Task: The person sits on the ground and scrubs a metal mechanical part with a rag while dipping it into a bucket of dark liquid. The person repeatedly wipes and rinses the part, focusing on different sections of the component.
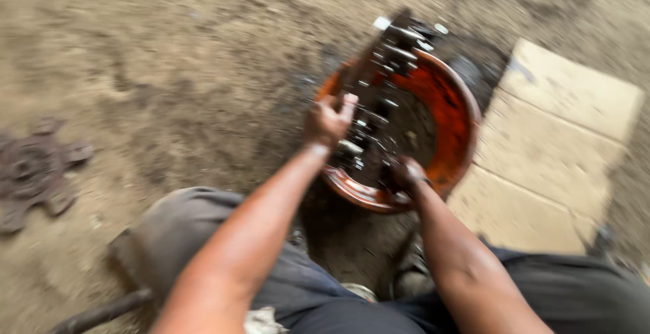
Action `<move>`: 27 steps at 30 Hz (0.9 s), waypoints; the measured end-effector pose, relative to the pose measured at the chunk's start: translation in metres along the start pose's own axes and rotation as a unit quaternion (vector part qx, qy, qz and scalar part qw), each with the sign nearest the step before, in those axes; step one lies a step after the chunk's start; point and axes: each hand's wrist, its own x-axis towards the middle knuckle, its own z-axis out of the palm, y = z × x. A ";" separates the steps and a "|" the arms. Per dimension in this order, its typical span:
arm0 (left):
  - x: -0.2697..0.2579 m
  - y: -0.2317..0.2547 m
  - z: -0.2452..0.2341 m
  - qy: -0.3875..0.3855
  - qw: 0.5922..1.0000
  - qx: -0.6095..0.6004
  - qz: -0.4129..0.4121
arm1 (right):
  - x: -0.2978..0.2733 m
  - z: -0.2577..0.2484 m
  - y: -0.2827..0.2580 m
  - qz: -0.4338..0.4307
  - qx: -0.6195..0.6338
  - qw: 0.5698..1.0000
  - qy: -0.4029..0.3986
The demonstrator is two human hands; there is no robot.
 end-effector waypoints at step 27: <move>-0.004 0.017 -0.023 -0.036 0.995 0.097 -0.003 | -0.097 -0.048 -0.202 -0.348 0.026 0.937 -0.019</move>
